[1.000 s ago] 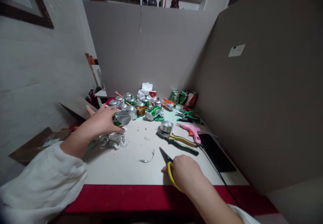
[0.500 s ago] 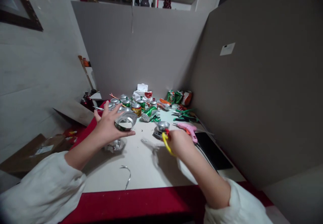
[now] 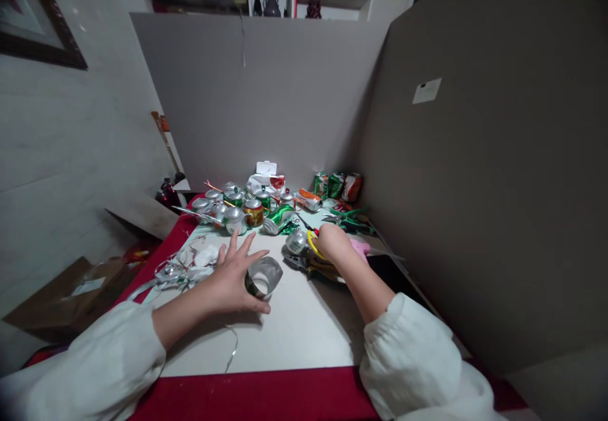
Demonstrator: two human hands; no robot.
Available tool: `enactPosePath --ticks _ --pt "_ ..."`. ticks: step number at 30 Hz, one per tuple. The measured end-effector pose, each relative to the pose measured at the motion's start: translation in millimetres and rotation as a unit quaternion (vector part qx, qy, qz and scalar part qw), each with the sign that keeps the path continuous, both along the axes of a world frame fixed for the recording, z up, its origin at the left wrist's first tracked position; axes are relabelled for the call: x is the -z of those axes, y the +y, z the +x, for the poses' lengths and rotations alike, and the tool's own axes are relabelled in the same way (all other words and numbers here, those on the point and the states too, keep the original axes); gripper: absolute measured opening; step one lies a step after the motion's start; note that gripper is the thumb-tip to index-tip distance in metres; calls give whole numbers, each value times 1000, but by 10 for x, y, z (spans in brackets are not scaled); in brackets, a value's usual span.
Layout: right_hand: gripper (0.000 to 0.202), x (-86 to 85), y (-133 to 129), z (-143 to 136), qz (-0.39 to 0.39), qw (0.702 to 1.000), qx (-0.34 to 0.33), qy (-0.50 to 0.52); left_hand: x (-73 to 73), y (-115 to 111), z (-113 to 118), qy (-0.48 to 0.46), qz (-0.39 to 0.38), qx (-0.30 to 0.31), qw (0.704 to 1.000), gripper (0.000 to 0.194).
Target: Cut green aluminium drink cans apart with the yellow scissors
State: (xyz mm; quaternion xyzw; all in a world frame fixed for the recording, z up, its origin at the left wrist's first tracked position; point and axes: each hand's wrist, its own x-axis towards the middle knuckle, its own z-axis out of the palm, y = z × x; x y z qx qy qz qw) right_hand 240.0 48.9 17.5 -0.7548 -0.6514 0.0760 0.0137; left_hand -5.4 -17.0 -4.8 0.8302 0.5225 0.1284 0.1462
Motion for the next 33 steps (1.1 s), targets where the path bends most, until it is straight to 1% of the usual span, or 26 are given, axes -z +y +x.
enactPosePath --ticks 5,7,9,11,13,14,15,16,17,19,21,23,24,25,27,29,31,33 --pt "32 85 88 13 15 999 -11 42 25 83 -42 20 -30 2 999 137" --pt "31 100 112 17 43 997 -21 59 -1 92 -73 19 -38 8 999 144" --pt "29 78 103 11 87 993 -33 76 -62 105 -122 -2 -36 12 999 144" --pt "22 7 44 -22 145 984 -51 96 -162 133 -190 -46 -23 -4 999 138" --pt "22 -108 -69 -95 209 967 -79 122 -289 178 -269 -112 -17 -39 993 127" --pt "24 -174 -140 -149 242 956 -95 137 -354 204 -309 -148 -26 -54 987 116" --pt "24 -241 -217 -214 272 943 -116 154 -415 229 -347 -189 -50 -55 979 103" --pt "24 -305 -292 -289 299 929 -138 170 -467 251 -380 -242 -90 -45 965 96" --pt "23 -362 -362 -370 321 914 -163 186 -508 268 -408 -299 -140 -28 944 93" --pt "23 -443 -469 -539 355 885 -212 213 -560 280 -447 -386 -246 15 889 90" --pt "22 -475 -518 -697 379 859 -251 236 -583 265 -467 -441 -342 50 828 89" --pt "20 -469 -515 -828 396 837 -277 258 -600 236 -476 -472 -404 65 781 87" --pt "20 -460 -502 -880 401 828 -285 269 -612 221 -480 -481 -417 64 768 86" --pt "20 -452 -485 -921 406 821 -288 281 -629 210 -485 -488 -422 60 762 84" --pt "22 -451 -457 -972 410 811 -286 304 -672 202 -502 -496 -418 49 760 78" --pt "25 -476 -451 -978 404 809 -278 326 -726 220 -536 -498 -408 44 764 72" --pt "30 -518 -471 -947 346 815 -270 377 -781 261 -590 -503 -391 43 770 68" --pt "43 -562 -505 -894 242 816 -268 452 -828 314 -661 -514 -360 36 778 66"
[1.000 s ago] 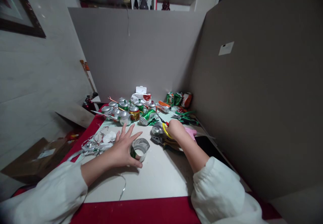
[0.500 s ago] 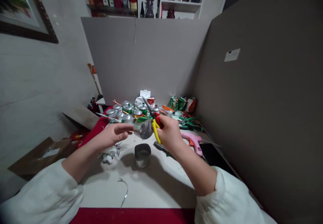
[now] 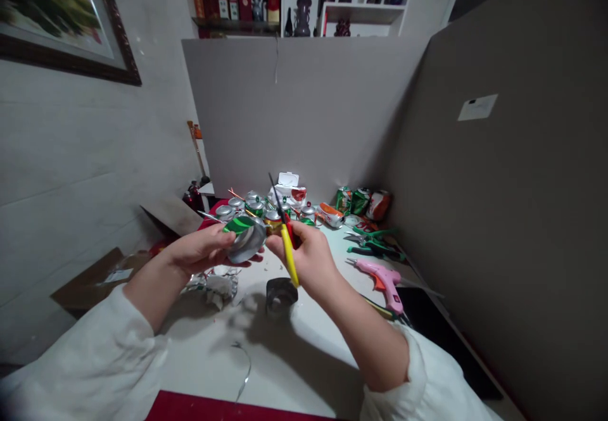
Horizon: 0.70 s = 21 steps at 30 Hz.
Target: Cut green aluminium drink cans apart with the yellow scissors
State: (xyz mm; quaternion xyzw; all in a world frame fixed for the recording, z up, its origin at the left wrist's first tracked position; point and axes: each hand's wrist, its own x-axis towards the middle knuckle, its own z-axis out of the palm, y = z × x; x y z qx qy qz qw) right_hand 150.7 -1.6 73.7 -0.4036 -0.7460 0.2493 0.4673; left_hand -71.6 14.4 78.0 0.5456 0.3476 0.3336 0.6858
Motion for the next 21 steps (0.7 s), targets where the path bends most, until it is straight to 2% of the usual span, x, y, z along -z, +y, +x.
enactPosePath --ticks 2,4,7,10,15,21 --pt "66 -38 -38 57 -63 996 -59 1 -33 52 -83 7 19 -27 999 63" --pt "83 -71 -70 104 -81 988 -117 -53 -52 98 -173 28 30 -54 998 58" --pt "91 -110 -98 143 -129 959 -208 -142 -56 157 -309 48 34 -85 995 52" --pt "90 -102 -104 150 -192 934 -257 -154 -43 200 -404 37 38 -95 994 49" --pt "84 13 -106 97 -245 923 -281 -95 -20 185 -375 39 41 -86 995 45" --pt "89 51 -118 26 -276 918 -276 -72 -49 91 -258 74 53 -33 995 41"
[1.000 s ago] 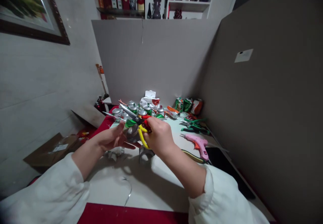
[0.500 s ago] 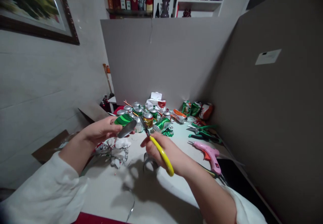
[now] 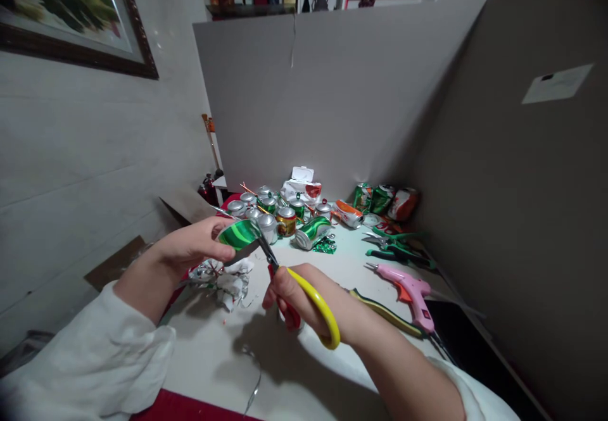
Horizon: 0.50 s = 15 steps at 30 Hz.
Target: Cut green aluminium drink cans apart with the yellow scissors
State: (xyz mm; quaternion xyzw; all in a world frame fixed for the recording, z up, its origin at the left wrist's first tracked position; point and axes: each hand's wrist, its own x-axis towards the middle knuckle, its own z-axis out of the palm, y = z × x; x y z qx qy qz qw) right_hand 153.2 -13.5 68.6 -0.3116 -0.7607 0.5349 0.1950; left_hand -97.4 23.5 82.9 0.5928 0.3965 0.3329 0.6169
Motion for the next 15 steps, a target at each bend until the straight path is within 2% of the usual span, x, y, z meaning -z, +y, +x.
enactPosePath --ticks 9,15 --pt "88 -3 -10 -8 19 1000 -5 -13 -55 -41 -25 38 34 45 998 35" --pt "84 -25 -26 23 12 999 0 -46 -89 -83 -39 61 41 66 995 42"
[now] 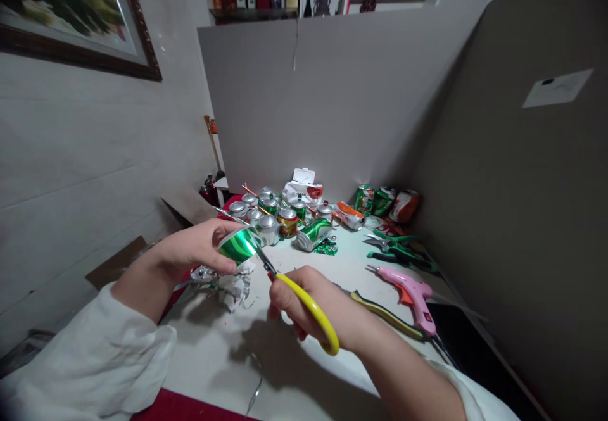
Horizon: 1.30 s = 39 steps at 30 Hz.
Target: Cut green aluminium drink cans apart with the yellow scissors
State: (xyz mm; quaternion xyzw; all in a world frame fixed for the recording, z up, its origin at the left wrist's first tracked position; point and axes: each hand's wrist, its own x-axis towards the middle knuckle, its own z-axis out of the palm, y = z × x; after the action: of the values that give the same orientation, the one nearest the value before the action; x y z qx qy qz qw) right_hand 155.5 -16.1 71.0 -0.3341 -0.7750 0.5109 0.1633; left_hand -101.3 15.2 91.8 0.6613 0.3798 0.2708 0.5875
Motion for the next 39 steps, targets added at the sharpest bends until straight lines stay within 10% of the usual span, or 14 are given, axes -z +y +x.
enactPosePath --ticks 13,26,39 --pt "58 94 11 30 -58 998 27 4 32 21 -81 38 55 -33 997 86" --pt "78 332 -113 -380 -55 976 30 209 138 -20 118 -230 -21 18 973 70" --pt "78 345 -109 -398 -41 974 52 219 -25 -165 275 -265 -56 -110 956 48"
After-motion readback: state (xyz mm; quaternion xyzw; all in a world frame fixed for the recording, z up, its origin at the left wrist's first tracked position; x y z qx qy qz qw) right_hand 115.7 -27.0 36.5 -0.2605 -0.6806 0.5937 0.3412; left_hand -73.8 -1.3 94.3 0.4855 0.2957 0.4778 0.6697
